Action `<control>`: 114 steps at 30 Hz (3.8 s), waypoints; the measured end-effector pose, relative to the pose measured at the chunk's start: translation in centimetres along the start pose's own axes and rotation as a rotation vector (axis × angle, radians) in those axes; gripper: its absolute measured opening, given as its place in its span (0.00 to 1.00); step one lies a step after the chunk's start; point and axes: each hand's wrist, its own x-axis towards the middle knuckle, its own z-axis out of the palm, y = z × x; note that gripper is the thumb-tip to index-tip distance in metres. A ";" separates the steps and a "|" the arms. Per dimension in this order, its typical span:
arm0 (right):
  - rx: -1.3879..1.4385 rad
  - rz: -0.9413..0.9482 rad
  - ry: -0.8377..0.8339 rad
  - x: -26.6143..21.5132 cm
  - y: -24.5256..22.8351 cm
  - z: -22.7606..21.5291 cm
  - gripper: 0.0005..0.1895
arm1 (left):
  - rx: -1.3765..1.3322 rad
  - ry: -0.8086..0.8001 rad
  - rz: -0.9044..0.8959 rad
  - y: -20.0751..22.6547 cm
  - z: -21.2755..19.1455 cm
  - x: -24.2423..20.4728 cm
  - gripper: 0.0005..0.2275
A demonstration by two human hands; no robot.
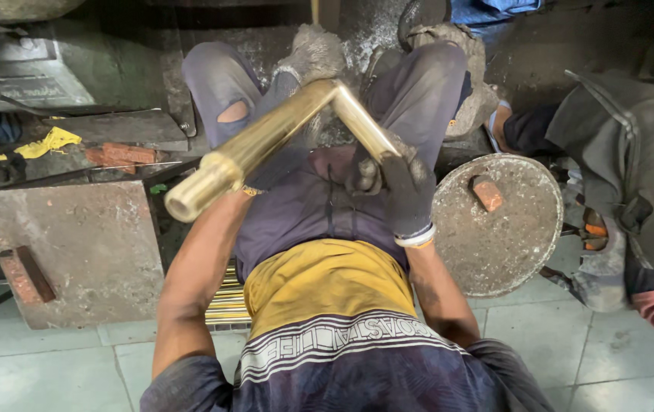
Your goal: The person sits on the floor and uses a bench grinder to smooth the edges of a brass L-shaped metal part. They repeatedly rotate the part to grind different sections and inspect it between passes.
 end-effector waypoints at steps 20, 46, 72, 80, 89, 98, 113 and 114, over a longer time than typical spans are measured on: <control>-0.071 0.236 -0.111 18.3 5.4 -2.8 0.09 | -0.274 0.368 -0.056 -4.9 1.4 8.0 0.13; -0.044 0.217 -0.035 19.3 6.9 -2.7 0.07 | -0.541 0.357 -0.334 -4.4 2.7 8.9 0.08; -0.925 -0.704 -0.184 3.5 -0.7 -1.9 0.14 | 0.076 0.295 0.110 -1.2 1.1 -2.2 0.10; -0.126 -0.025 -0.458 2.4 -3.7 0.1 0.26 | 0.112 0.387 0.177 1.3 -2.1 -3.5 0.09; -0.728 -0.427 -0.326 5.2 -4.6 1.0 0.19 | 0.309 0.523 0.241 -0.4 -1.6 -3.3 0.08; -0.608 -0.288 -0.316 10.7 -0.2 1.3 0.22 | 0.337 0.138 -0.178 -5.8 -2.1 1.3 0.10; -0.569 -0.301 -0.302 17.3 6.4 1.3 0.17 | -0.497 0.347 -0.192 -5.0 -4.3 6.8 0.15; -0.565 -0.266 -0.291 17.3 6.5 1.3 0.18 | -0.506 0.342 -0.207 -5.0 -4.4 7.0 0.15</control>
